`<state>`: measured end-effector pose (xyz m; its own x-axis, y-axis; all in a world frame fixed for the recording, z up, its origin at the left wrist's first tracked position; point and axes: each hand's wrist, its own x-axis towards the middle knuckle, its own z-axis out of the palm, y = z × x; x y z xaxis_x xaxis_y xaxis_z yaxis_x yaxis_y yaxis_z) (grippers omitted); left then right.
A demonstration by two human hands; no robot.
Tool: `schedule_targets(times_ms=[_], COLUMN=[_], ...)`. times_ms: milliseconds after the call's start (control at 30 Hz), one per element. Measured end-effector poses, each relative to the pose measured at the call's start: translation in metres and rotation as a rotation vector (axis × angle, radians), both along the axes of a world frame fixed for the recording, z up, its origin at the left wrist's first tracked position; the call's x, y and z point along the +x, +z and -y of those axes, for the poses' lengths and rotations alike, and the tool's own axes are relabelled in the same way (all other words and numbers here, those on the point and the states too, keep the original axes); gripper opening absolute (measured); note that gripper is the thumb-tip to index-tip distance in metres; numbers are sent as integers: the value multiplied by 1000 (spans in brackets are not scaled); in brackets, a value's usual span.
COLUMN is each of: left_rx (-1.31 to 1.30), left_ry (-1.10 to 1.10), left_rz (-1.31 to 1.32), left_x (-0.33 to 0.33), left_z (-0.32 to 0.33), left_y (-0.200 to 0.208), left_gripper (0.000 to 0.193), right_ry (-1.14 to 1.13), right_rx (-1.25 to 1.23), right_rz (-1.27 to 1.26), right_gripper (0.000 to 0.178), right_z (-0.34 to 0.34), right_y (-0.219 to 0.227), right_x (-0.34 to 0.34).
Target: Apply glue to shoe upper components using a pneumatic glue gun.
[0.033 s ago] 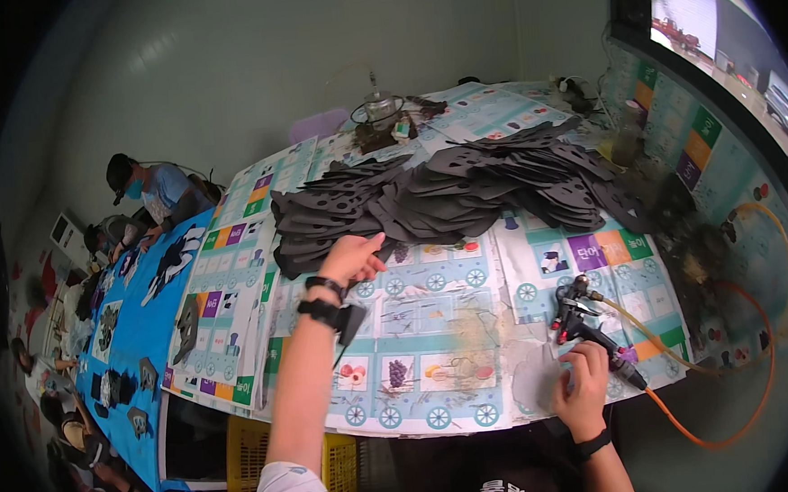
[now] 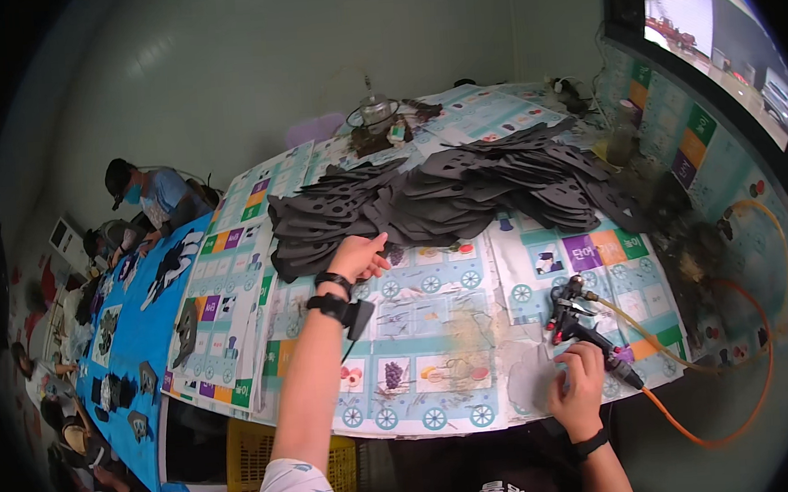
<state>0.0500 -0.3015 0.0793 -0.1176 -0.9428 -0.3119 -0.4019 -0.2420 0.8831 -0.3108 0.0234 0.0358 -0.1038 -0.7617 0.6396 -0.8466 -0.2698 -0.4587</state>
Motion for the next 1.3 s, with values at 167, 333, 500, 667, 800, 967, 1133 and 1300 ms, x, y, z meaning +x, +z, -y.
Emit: schedule_targets(times_ms=[167, 333, 500, 667, 800, 967, 1133, 1300], left_rx=[-294, -1273, -757, -493, -277, -199, -150, -275], left_ry=[192, 311, 253, 418, 227, 284, 249, 274], left_rz=[110, 637, -54, -649, -610, -561, -405, -7], left_x=[-33, -23, 11, -57, -79, -43, -47, -68], left_z=[14, -46, -167, -276, -342, -338, -319, -312], left_y=[-18, 55, 137, 73, 14, -6, -32, -47], left_gripper=[31, 20, 19, 14, 12, 10, 10, 11], right_ry=[73, 88, 209, 917, 614, 533, 566, 242], right_rx=[-3, -3, 100, 709, 734, 740, 922, 638], right_rz=[68, 142, 494, 1175, 1199, 1009, 847, 52], right_gripper=[31, 31, 27, 72, 35, 19, 30, 60], right_z=[2, -1, -9, 10, 24, 56, 83, 73], right_y=[1, -2, 42, 64, 78, 63, 69, 57], right_x=[-4, -17, -9, 27, 51, 23, 16, -32])
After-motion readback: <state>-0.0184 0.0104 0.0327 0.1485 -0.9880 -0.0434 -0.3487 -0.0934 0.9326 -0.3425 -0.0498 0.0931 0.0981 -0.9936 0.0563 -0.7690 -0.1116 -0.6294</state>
